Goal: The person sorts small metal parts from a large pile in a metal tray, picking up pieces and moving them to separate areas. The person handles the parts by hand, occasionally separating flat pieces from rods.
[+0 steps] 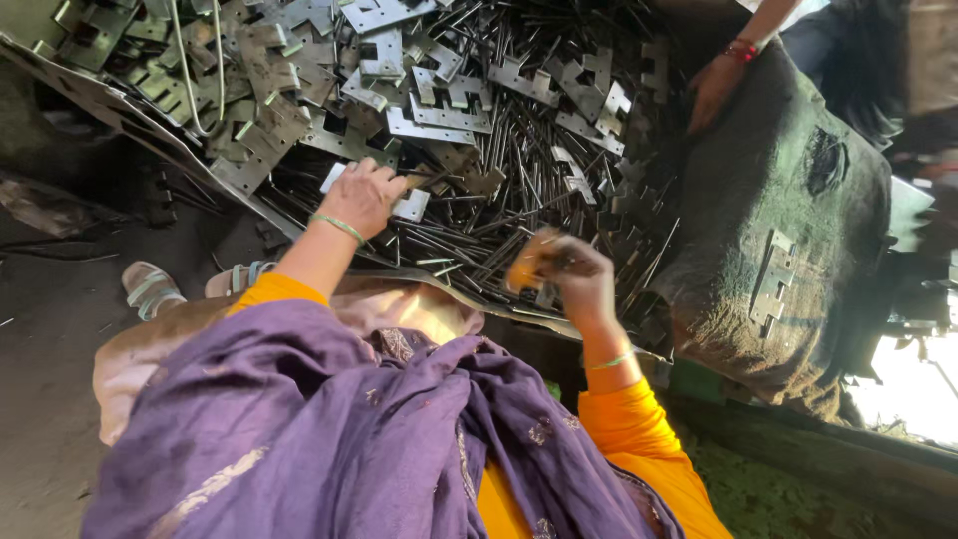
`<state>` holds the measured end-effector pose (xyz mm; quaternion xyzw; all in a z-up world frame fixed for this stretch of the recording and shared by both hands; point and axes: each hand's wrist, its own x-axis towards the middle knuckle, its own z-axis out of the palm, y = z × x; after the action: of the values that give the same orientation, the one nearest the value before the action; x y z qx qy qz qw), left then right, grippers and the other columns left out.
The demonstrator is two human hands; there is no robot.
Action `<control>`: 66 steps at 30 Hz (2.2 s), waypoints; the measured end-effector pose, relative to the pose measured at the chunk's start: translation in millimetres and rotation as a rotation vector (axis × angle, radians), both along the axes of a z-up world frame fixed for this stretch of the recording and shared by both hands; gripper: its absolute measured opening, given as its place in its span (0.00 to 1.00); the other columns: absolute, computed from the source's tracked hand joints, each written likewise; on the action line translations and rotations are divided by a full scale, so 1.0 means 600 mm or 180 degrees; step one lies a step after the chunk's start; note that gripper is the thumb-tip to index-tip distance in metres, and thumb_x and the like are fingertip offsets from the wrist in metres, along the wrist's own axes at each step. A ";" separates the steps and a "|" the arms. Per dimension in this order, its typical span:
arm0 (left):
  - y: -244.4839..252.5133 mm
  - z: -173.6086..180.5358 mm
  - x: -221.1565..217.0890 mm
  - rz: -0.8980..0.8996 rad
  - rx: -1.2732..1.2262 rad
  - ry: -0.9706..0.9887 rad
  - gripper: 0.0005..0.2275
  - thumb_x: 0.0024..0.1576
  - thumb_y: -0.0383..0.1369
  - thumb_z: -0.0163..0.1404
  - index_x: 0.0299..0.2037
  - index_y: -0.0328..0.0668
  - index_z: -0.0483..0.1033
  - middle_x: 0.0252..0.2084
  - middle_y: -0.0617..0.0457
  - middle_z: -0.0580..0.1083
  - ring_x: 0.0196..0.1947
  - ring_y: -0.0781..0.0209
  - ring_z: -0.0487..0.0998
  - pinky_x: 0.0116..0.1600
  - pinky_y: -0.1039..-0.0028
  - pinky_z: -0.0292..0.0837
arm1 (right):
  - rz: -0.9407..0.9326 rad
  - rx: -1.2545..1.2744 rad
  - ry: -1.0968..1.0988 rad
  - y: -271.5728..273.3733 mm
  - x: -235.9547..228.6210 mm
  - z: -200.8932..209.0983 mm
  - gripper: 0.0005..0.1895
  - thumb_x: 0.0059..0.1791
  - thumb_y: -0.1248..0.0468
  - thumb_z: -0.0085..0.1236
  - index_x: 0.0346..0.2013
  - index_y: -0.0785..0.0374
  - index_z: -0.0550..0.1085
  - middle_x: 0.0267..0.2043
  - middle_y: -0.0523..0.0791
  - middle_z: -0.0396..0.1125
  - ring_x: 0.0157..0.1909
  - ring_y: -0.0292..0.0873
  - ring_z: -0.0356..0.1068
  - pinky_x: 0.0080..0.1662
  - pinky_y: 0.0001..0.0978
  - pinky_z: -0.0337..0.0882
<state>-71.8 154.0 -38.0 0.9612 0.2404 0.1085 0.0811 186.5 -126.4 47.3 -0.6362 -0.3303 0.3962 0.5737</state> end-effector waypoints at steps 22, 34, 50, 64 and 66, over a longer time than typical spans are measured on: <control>-0.226 0.014 0.109 0.0761 -0.8217 -0.4102 0.21 0.66 0.49 0.42 0.60 0.42 0.66 0.53 0.42 0.75 0.52 0.45 0.77 0.57 0.51 0.76 | 0.1083 0.0089 -0.2817 0.082 -0.161 0.078 0.15 0.48 0.69 0.62 0.49 0.71 0.75 0.45 0.56 0.72 0.44 0.52 0.75 0.45 0.38 0.76; -0.086 0.013 0.081 0.1222 -0.0966 0.0077 0.34 0.56 0.57 0.55 0.60 0.34 0.69 0.55 0.41 0.72 0.57 0.42 0.70 0.60 0.55 0.66 | -0.2190 -0.1365 -0.2964 -0.103 0.238 0.045 0.11 0.56 0.68 0.58 0.52 0.70 0.79 0.49 0.56 0.75 0.44 0.47 0.74 0.43 0.32 0.74; -0.100 0.099 0.115 0.0714 -0.0695 0.0814 0.32 0.43 0.37 0.65 0.58 0.43 0.65 0.49 0.42 0.76 0.52 0.42 0.76 0.57 0.50 0.68 | 0.0075 -0.0731 -0.4556 0.090 0.207 -0.008 0.24 0.40 0.74 0.56 0.50 0.65 0.79 0.57 0.57 0.69 0.58 0.60 0.68 0.59 0.47 0.69; 0.007 0.026 0.094 0.0766 -0.5853 -0.4437 0.11 0.59 0.29 0.52 0.51 0.38 0.69 0.38 0.50 0.76 0.33 0.62 0.77 0.40 0.69 0.78 | 0.0663 -0.1833 -0.4535 0.159 0.228 -0.069 0.20 0.43 0.69 0.60 0.51 0.62 0.76 0.51 0.55 0.69 0.49 0.60 0.72 0.52 0.47 0.72; 0.013 0.022 0.082 0.0693 -0.6100 -0.4557 0.13 0.63 0.34 0.47 0.54 0.36 0.72 0.36 0.52 0.73 0.34 0.64 0.77 0.42 0.69 0.80 | 0.0525 -0.1704 -0.4741 0.147 0.213 -0.045 0.15 0.48 0.66 0.60 0.49 0.64 0.74 0.45 0.54 0.70 0.46 0.59 0.73 0.49 0.47 0.74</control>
<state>-22.5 161.9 -24.9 0.2064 0.2038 0.4014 0.8688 314.5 -38.4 20.0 -0.8236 -0.5666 -0.0263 -0.0017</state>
